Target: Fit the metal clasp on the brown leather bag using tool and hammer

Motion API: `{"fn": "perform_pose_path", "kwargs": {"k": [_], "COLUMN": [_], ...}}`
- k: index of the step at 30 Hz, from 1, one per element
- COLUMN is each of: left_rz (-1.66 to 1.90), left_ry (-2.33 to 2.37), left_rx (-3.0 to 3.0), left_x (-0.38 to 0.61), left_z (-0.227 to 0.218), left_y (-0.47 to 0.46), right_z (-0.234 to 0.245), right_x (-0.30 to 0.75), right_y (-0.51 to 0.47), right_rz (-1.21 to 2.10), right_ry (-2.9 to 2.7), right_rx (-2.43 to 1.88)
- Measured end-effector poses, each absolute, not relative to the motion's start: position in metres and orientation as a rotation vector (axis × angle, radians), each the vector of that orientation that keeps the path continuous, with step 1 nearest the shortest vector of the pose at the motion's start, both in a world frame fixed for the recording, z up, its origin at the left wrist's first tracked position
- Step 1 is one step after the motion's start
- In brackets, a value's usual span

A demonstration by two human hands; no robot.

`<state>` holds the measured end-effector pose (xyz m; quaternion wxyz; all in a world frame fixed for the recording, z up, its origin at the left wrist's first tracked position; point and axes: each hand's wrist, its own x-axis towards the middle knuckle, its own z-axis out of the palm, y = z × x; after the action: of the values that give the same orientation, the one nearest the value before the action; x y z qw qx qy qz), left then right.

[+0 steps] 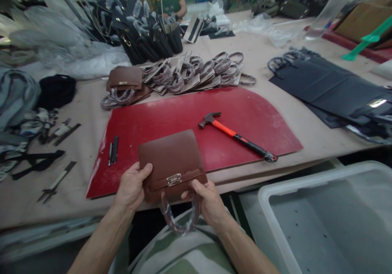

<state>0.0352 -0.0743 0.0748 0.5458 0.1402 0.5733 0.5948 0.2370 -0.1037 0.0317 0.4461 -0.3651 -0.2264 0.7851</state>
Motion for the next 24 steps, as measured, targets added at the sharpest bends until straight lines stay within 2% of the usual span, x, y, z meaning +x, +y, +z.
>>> {"fn": "perform_pose_path", "kwargs": {"k": [12, 24], "left_rz": [1.279, 1.338], "left_ry": [1.348, 1.362], "left_rx": [0.145, -0.010], "left_x": [0.040, 0.045], "left_z": [0.084, 0.083], "left_y": [-0.092, -0.103], "right_z": [0.032, 0.029], "right_x": [0.241, 0.237], "right_y": [-0.109, -0.115], "right_rz": [1.906, 1.913], "right_ry": [-0.537, -0.605], "right_rx": [-0.841, -0.864]}}
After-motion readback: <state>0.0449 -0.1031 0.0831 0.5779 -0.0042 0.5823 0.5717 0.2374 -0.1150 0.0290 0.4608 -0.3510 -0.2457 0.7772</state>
